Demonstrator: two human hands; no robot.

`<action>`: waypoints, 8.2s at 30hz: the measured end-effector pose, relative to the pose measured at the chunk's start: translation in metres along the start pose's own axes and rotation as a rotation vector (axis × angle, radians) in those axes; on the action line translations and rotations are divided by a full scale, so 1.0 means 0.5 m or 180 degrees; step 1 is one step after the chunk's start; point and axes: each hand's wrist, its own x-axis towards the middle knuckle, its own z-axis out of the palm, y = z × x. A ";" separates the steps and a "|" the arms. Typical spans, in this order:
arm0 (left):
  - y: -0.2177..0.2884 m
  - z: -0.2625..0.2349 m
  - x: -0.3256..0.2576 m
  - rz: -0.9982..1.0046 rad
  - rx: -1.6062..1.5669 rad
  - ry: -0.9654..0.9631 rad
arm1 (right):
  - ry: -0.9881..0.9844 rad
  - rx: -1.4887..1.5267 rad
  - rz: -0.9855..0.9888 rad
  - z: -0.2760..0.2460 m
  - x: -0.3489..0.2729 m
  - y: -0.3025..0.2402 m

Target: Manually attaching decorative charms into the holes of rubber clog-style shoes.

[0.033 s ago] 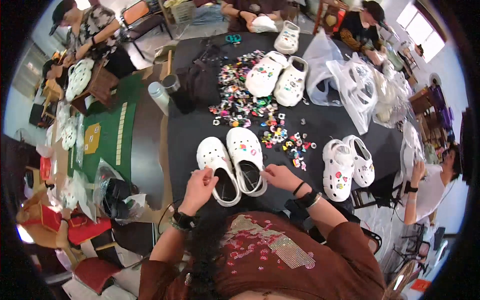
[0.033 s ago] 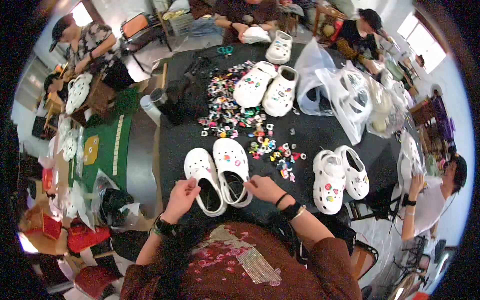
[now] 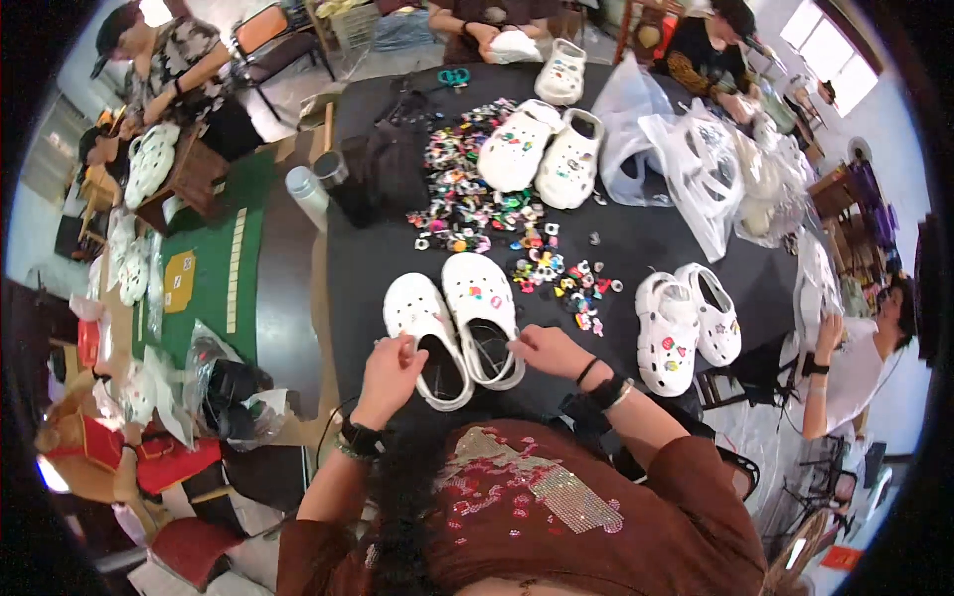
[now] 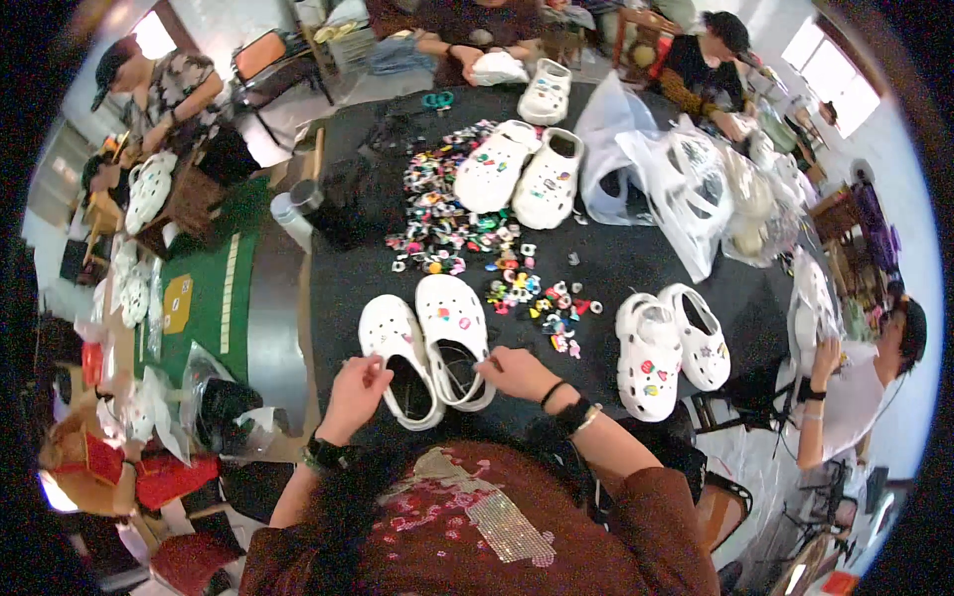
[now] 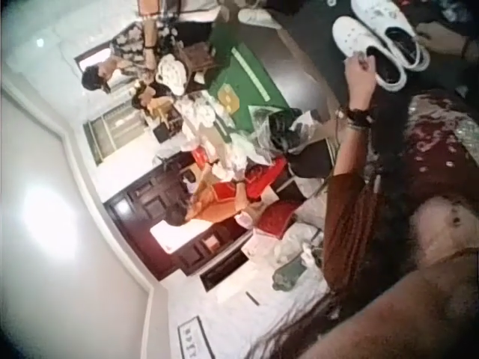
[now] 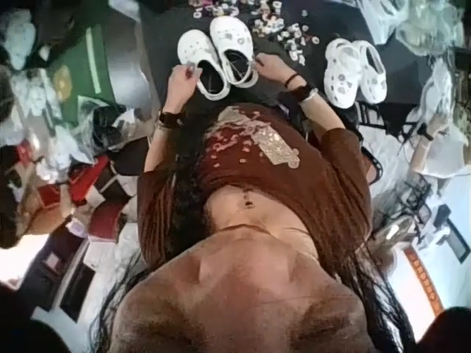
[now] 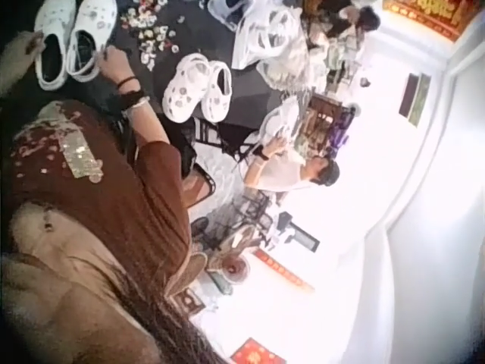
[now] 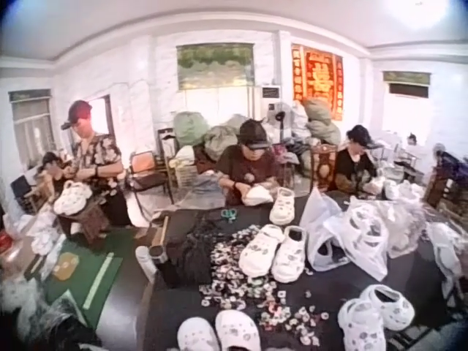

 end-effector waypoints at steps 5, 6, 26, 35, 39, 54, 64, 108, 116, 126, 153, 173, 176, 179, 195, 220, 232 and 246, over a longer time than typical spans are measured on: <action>0.037 0.038 -0.003 -0.0463 0.0336 -0.0006 | -0.0531 -0.0088 -0.0233 0.015 -0.004 -0.016; 0.031 0.051 -0.007 -0.0397 0.0424 -0.0106 | -0.0754 0.0046 -0.0415 0.024 -0.007 -0.028; -0.123 0.004 0.035 0.1103 0.1448 0.0372 | -0.0771 0.0028 -0.0467 -0.034 -0.067 0.053; -0.022 0.005 -0.005 0.0626 0.1986 0.0891 | 0.1538 -0.0395 -0.0192 -0.191 0.016 0.158; 0.022 -0.012 -0.030 0.0661 0.1130 0.1441 | 0.1657 -0.0704 0.0406 -0.239 0.070 0.163; 0.014 0.027 -0.007 -0.0959 -0.0023 -0.0623 | 0.1202 -0.1111 0.0600 -0.229 0.143 0.227; -0.006 0.053 0.077 -0.1828 -0.0011 -0.1735 | 0.1203 0.0607 -0.0140 -0.205 0.035 0.077; -0.094 0.165 0.017 -0.1250 -0.3234 -0.1208 | 0.0325 -0.0024 -0.0104 0.120 0.063 -0.046; -0.089 0.166 0.015 -0.1221 -0.2963 -0.0962 | 0.0392 -0.0242 0.0417 0.119 0.049 -0.101; -0.042 0.130 -0.002 -0.1240 -0.2126 -0.0870 | 0.0315 0.0002 -0.0347 0.101 0.047 -0.022; -0.005 -0.096 -0.026 -0.1009 0.1933 0.1107 | 0.0976 -0.1642 -0.0003 -0.196 0.167 0.157; 0.000 0.019 0.143 -0.1718 -0.1581 -0.0206 | 0.0822 -0.1420 -0.0235 -0.234 0.181 0.200; -0.075 0.012 0.198 -0.1195 -0.0556 -0.1023 | 0.1314 -0.1446 -0.0263 -0.238 0.172 0.216; -0.019 0.001 0.220 -0.1886 -0.0182 -0.1391 | 0.1286 -0.0843 -0.0301 -0.236 0.153 0.173; -0.067 0.050 0.204 -0.1606 -0.3595 -0.1265 | 0.0281 0.0237 -0.0991 -0.046 0.239 -0.117; -0.059 0.064 0.152 -0.1146 -0.3390 -0.1025 | -0.0287 -0.1754 -0.0243 -0.022 0.287 -0.198; -0.084 0.082 0.139 -0.1036 -0.3314 -0.0994 | -0.0746 -0.1251 -0.0157 0.007 0.313 -0.156; -0.078 0.073 0.142 -0.0992 -0.3099 -0.1033 | -0.0027 -0.0588 -0.0210 0.023 0.292 -0.105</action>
